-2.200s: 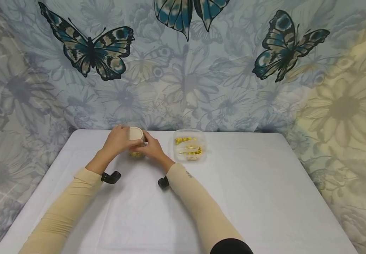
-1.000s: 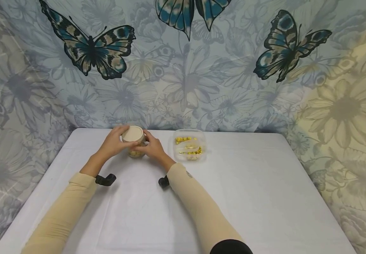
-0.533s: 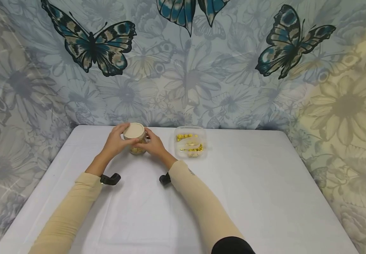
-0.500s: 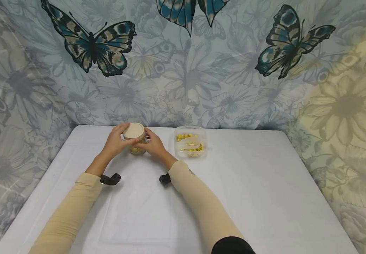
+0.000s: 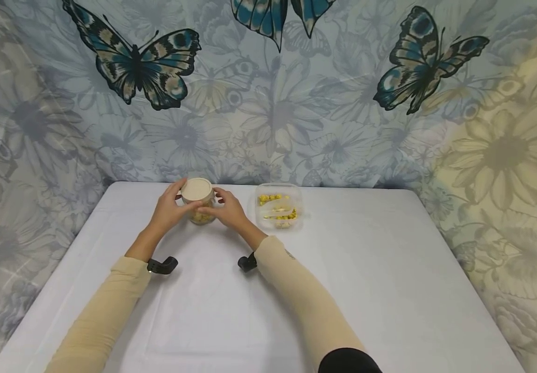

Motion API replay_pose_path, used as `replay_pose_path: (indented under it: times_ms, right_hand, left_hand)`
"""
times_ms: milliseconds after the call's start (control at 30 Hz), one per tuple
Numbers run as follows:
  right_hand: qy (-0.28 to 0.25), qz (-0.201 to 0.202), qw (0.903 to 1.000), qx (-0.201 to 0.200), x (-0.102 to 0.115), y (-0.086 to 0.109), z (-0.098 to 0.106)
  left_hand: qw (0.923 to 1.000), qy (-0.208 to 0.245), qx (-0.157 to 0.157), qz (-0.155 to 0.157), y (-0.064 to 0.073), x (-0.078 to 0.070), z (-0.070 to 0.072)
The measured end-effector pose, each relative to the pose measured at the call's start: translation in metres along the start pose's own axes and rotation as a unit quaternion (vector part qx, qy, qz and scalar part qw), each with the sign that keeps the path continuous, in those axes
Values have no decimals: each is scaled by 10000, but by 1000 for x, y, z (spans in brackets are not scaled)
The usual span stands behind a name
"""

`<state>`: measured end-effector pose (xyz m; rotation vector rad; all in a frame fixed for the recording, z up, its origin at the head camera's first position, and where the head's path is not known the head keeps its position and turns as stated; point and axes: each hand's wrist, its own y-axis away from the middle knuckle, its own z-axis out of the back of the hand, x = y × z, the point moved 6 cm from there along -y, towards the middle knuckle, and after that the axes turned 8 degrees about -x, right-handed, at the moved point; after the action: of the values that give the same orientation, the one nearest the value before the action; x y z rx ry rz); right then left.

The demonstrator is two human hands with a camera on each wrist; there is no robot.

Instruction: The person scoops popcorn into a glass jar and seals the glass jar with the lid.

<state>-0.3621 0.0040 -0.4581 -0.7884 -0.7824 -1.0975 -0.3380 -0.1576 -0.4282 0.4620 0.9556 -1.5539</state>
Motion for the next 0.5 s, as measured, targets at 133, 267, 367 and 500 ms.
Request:
replay_pose_path:
  times_ms: [133,267,367,500]
  right_hand:
    - [32,-126,9999,15,-4,4,3]
    - [40,-116,9999,-8,-4,8,9]
    - [57,-17,10000,-42,-3,11,16]
    - [147,67,9999,30,-2,18,27]
  left_hand:
    - [9999,87,-65,-62,5,0,1]
    - [9995,142,-211,-205,11,1,4]
    - [9995,92,-206,-216,15,2,6]
    - [9999,-53,-92,-40,23,3,10]
